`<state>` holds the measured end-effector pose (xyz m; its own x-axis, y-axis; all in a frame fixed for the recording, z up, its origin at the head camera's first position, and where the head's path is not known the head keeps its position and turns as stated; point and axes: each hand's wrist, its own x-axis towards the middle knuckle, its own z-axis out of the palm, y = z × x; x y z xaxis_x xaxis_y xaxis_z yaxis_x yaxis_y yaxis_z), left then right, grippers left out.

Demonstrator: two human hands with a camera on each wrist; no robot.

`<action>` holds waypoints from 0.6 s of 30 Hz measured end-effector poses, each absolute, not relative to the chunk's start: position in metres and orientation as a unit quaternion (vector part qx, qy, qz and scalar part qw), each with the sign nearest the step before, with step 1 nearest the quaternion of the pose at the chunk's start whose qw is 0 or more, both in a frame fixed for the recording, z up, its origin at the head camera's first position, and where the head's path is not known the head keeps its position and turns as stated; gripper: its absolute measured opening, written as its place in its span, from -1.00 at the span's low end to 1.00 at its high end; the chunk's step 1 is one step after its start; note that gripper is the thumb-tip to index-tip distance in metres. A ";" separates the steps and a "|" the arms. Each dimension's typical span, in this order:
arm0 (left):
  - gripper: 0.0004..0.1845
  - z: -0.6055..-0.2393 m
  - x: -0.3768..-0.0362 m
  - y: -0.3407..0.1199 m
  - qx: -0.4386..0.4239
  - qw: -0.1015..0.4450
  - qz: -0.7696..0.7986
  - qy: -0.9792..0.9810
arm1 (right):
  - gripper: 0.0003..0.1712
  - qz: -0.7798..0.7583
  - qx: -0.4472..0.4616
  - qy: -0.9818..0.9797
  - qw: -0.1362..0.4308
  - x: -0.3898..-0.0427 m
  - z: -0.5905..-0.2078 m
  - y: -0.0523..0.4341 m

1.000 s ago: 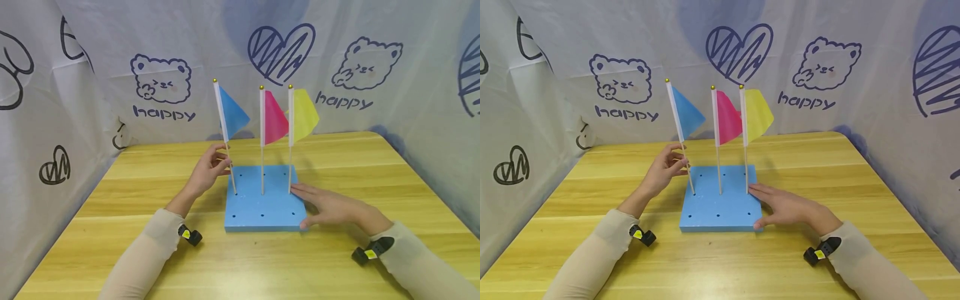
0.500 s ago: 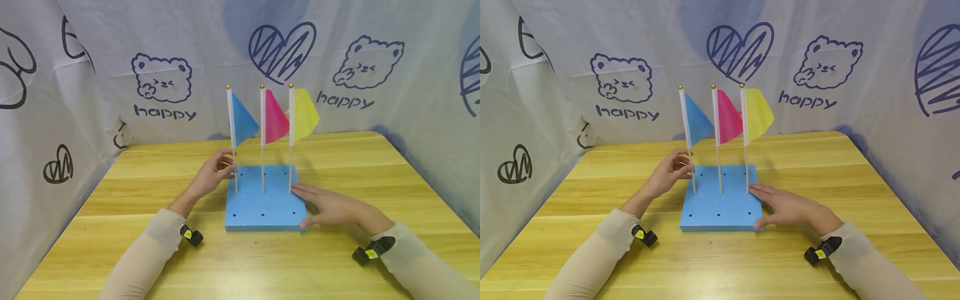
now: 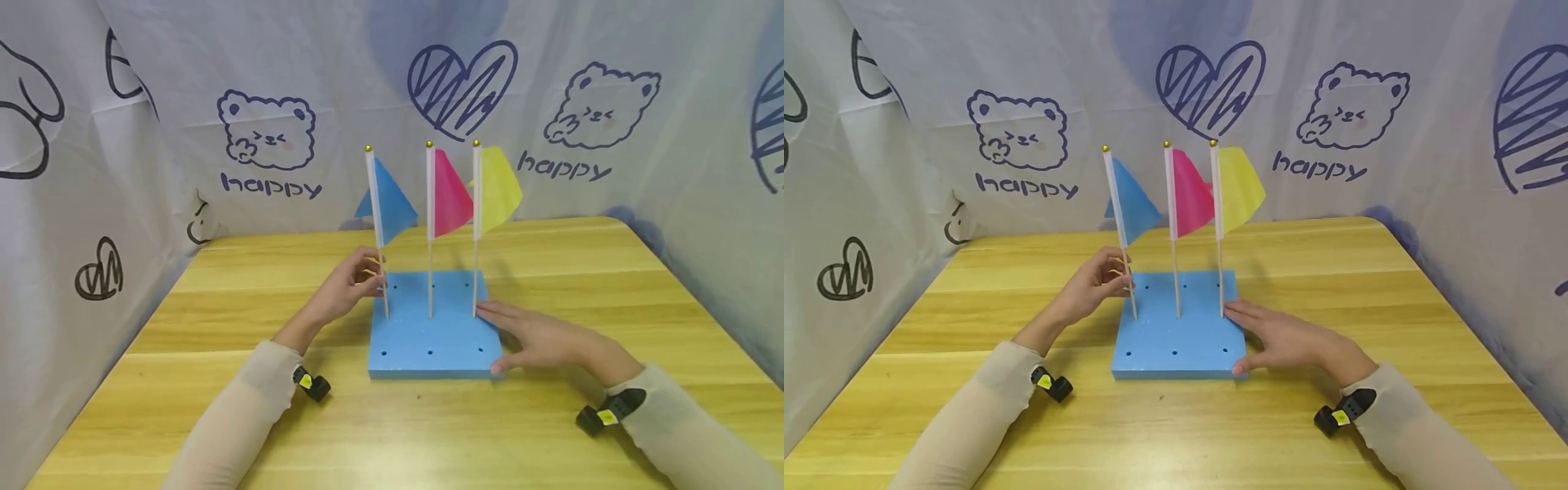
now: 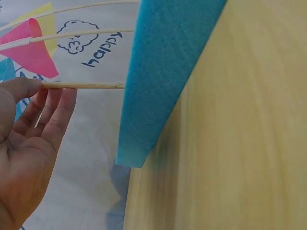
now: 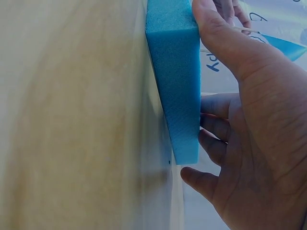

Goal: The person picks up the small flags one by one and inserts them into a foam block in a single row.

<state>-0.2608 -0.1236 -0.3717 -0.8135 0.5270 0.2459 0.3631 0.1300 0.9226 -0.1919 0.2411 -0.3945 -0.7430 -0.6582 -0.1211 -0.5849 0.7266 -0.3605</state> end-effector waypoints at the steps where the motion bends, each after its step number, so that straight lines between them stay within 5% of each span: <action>1: -0.71 -0.371 -0.261 -0.124 0.300 0.070 0.587 0.749 | 0.28 -0.152 -0.338 0.921 0.121 -0.192 -0.394 0.241; 18: -0.74 -0.373 -0.262 -0.129 0.303 0.104 0.595 0.737 | 0.25 -0.157 -0.343 0.919 0.117 -0.191 -0.396 0.241</action>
<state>-0.2624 -0.1291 -0.3732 -0.7947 0.5706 0.2072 0.3232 0.1089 0.9400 -0.1911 0.2405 -0.3964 -0.7368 -0.6674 -0.1084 -0.5938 0.7153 -0.3684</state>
